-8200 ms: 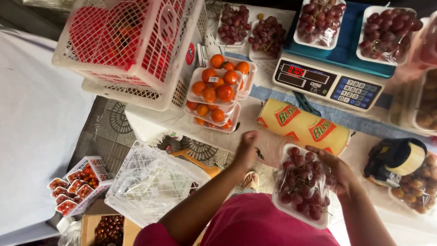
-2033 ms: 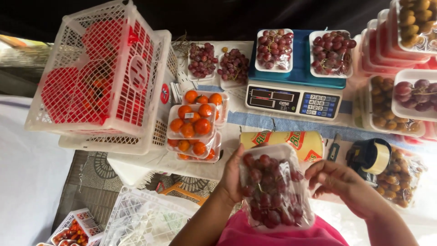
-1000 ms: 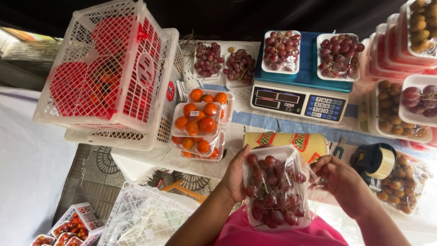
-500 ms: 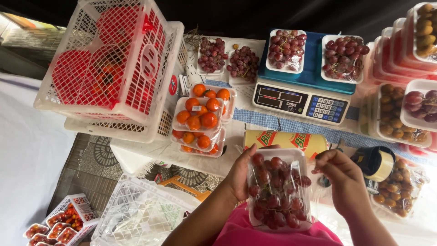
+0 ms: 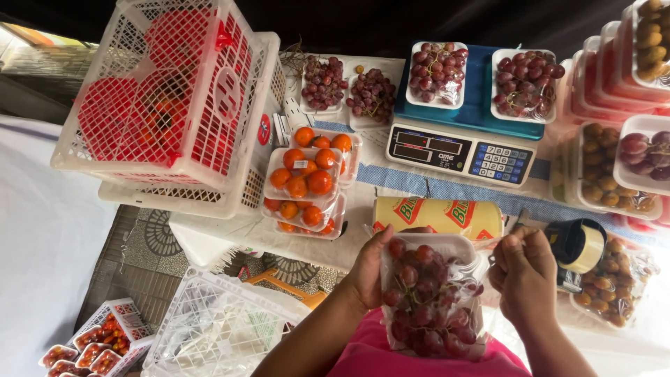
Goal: Packaging trays of grapes into plastic bags and arranging them on a table for sale.
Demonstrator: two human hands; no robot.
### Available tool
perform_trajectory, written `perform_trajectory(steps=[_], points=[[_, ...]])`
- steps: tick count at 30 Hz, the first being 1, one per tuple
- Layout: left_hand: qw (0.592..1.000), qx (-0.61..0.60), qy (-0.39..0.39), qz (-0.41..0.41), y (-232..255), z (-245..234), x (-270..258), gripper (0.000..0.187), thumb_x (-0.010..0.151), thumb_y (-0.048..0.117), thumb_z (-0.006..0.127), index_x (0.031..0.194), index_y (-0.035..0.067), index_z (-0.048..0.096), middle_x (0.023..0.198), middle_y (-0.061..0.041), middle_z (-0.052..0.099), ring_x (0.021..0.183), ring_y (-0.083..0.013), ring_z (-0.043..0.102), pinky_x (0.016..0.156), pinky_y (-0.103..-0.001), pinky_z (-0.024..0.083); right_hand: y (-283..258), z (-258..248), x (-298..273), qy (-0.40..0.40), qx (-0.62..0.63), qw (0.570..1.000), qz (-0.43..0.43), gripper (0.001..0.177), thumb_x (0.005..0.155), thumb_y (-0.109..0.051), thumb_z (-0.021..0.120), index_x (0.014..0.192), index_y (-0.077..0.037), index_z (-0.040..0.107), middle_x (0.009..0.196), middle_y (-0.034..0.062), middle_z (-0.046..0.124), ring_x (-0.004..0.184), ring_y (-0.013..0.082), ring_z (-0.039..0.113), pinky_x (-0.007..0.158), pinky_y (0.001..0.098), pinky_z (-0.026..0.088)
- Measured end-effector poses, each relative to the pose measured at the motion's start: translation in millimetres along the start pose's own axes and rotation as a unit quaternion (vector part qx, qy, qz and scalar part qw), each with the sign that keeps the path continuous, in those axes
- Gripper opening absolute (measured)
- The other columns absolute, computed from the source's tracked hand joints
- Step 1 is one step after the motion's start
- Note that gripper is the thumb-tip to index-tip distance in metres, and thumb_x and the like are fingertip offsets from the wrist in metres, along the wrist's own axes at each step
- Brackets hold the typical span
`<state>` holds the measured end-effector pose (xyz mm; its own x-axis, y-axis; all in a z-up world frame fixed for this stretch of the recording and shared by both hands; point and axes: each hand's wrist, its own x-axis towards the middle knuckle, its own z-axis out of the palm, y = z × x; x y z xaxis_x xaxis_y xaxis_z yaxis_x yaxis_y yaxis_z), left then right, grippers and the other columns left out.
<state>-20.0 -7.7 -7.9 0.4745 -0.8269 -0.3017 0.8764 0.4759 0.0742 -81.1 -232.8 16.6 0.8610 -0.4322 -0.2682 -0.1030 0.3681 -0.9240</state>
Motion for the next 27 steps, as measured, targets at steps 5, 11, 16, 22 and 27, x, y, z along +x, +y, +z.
perform_trajectory(steps=[5, 11, 16, 22, 27], points=[[1.0, -0.007, 0.017, -0.001, 0, -8, 4, 0.057, 0.094, 0.051, 0.069, 0.134, 0.011, 0.067, 0.114, -0.015, 0.073, 0.088, -0.029, 0.069, 0.077, -0.044, 0.056, 9, -2, 4, 0.031, -0.027, 0.997, -0.068, 0.021, 0.111, -0.007, 0.042, 0.093, -0.017, 0.037, 0.061, -0.0023, 0.029, 0.048, 0.0075, 0.021, 0.04, 0.0246, 0.016], [0.997, -0.022, -0.068, -0.012, -8, -13, 13, 0.056, 0.1, 0.051, 0.068, 0.136, 0.008, 0.068, 0.125, -0.02, 0.071, 0.117, -0.0383, 0.065, 0.095, -0.053, 0.054, 57, -26, 27, -0.012, -0.225, 0.974, -0.003, 0.025, 0.106, -0.021, 0.053, 0.082, -0.018, 0.046, 0.073, -0.001, 0.052, 0.064, 0.0129, 0.044, 0.055, 0.031, 0.035], [0.998, 0.047, 0.049, 0.014, -17, 7, 15, 0.05, 0.099, 0.063, 0.061, 0.096, 0.014, 0.07, 0.094, -0.005, 0.072, 0.061, -0.0149, 0.065, 0.025, -0.018, 0.024, 62, -12, 21, -0.08, -0.196, 0.973, 0.088, 0.021, 0.103, -0.025, 0.054, 0.086, -0.013, 0.05, 0.079, 0.0059, 0.057, 0.069, 0.0189, 0.05, 0.06, 0.0344, 0.039], [0.916, 0.35, 0.104, 0.166, -10, -70, 36, 0.03, 0.104, 0.048, 0.062, 0.101, 0.019, 0.07, 0.101, -0.002, 0.072, 0.082, -0.0102, 0.067, 0.057, -0.014, 0.048, 63, 3, 17, -0.149, -0.153, 0.957, 0.196, 0.023, 0.099, -0.028, 0.057, 0.09, -0.007, 0.055, 0.085, 0.0142, 0.063, 0.075, 0.0262, 0.057, 0.065, 0.0386, 0.044], [0.961, 0.224, 0.025, 0.158, -17, 36, -9, 0.064, 0.105, 0.049, 0.051, 0.145, 0.0, 0.058, 0.141, -0.015, 0.064, 0.141, -0.0211, 0.051, 0.124, -0.032, 0.032, 62, 19, 6, -0.196, -0.102, 0.933, 0.284, 0.03, 0.095, -0.032, 0.059, 0.093, -0.002, 0.059, 0.09, 0.0212, 0.068, 0.08, 0.0324, 0.062, 0.07, 0.0421, 0.048]])
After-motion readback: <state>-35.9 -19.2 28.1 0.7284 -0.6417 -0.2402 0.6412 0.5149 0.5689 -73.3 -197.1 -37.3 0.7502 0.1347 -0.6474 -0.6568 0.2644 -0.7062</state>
